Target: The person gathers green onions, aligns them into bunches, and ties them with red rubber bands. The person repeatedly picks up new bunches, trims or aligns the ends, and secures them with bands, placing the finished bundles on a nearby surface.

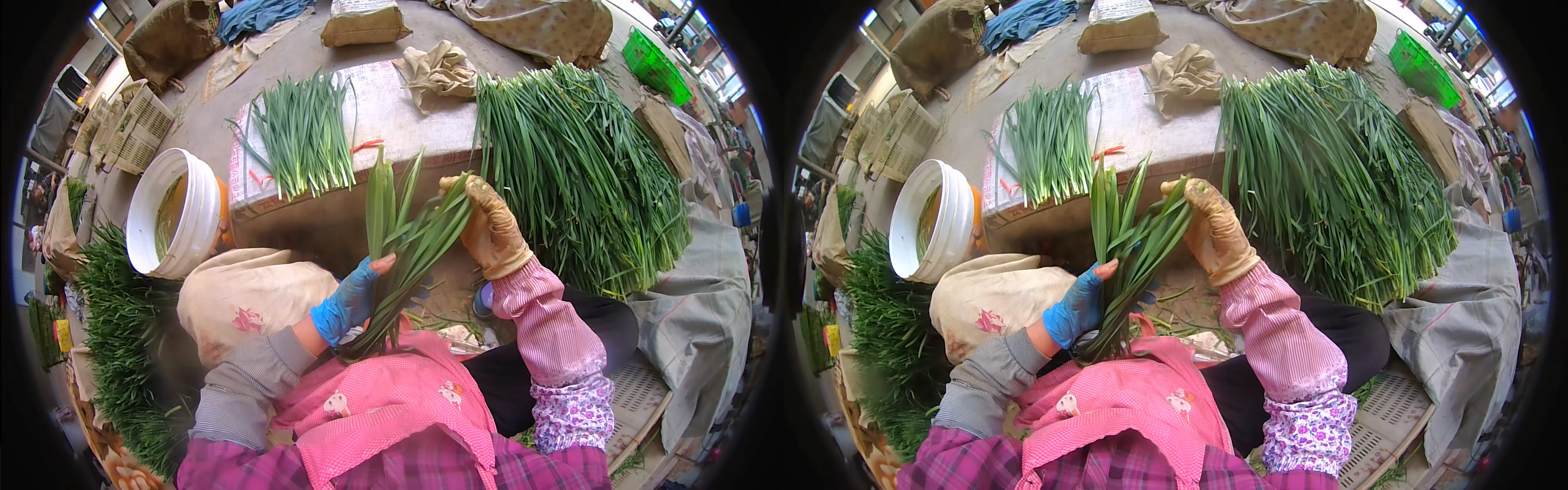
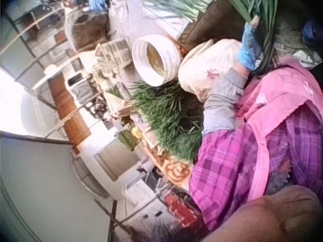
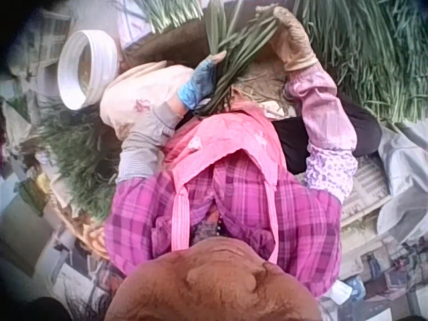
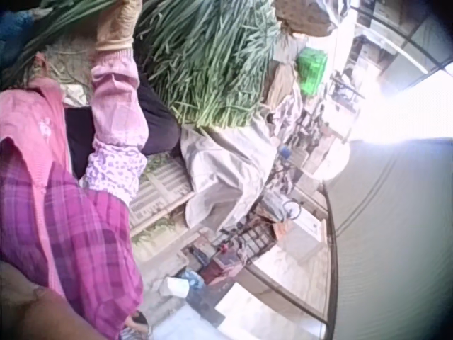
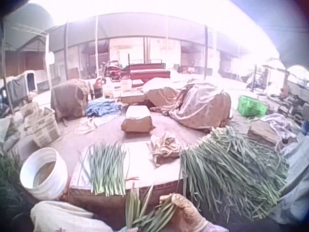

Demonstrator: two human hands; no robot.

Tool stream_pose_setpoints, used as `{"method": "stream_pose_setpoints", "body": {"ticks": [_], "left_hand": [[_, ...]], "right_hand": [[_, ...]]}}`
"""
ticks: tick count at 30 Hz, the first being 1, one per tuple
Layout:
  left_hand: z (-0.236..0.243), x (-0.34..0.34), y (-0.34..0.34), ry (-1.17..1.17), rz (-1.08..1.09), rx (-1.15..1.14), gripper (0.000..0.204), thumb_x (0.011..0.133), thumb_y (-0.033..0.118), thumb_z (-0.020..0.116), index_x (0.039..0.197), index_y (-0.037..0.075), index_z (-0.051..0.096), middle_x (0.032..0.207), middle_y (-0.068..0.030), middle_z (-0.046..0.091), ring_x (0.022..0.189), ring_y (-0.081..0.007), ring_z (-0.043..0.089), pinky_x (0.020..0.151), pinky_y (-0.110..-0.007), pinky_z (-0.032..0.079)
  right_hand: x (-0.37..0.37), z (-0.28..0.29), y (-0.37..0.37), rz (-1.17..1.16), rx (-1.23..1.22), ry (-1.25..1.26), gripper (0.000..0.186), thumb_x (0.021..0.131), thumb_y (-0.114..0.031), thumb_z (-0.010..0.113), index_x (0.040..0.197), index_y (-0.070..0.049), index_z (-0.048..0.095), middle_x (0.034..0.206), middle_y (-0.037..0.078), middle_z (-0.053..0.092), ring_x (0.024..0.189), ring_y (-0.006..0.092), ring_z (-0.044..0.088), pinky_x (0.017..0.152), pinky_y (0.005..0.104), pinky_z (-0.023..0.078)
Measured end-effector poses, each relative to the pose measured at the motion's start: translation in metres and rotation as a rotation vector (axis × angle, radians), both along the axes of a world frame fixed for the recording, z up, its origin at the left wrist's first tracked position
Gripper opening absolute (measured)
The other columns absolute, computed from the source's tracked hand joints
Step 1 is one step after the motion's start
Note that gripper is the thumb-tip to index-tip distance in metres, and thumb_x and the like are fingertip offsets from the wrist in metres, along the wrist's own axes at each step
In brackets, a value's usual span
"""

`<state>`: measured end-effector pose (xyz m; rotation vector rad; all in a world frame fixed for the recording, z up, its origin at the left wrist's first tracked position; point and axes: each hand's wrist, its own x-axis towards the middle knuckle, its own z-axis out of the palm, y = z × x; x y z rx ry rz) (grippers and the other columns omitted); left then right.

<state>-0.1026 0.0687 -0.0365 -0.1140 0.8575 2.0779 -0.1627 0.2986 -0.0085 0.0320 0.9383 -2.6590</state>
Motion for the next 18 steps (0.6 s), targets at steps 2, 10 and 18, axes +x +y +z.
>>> {"method": "stream_pose_setpoints", "body": {"ticks": [2,10,18], "left_hand": [[-0.001,0.0,0.002,-0.03,-0.006,0.039,0.062,0.09,0.041,0.061,0.137,0.003,0.045,0.125,-0.0152,0.059,0.111,-0.0267,0.061,0.094,-0.038,0.051],[-0.001,0.0,0.015,0.295,0.152,-0.224,0.05,0.092,0.028,0.061,0.132,0.002,0.051,0.122,-0.0127,0.063,0.108,-0.0207,0.061,0.095,-0.034,0.049],[-0.008,0.013,0.021,0.333,0.082,-0.202,0.052,0.086,0.017,0.062,0.134,0.001,0.048,0.116,-0.0063,0.061,0.097,-0.0147,0.06,0.079,-0.03,0.053]], "right_hand": [[0.001,0.001,-0.002,-0.073,-0.016,-0.055,0.018,0.09,-0.022,0.066,0.104,-0.01,0.064,0.1,0.005,0.067,0.097,0.0205,0.062,0.093,0.039,0.048],[-0.007,-0.012,0.008,-0.064,0.172,-0.138,0.036,0.091,-0.039,0.065,0.109,-0.008,0.06,0.062,-0.005,0.028,0.049,0.0068,0.027,0.048,0.0242,0.029],[-0.001,0.008,0.014,-0.002,0.3,0.018,0.033,0.092,-0.033,0.065,0.109,-0.006,0.062,0.087,0.0,0.06,0.066,0.0099,0.051,0.057,0.0252,0.044]]}}
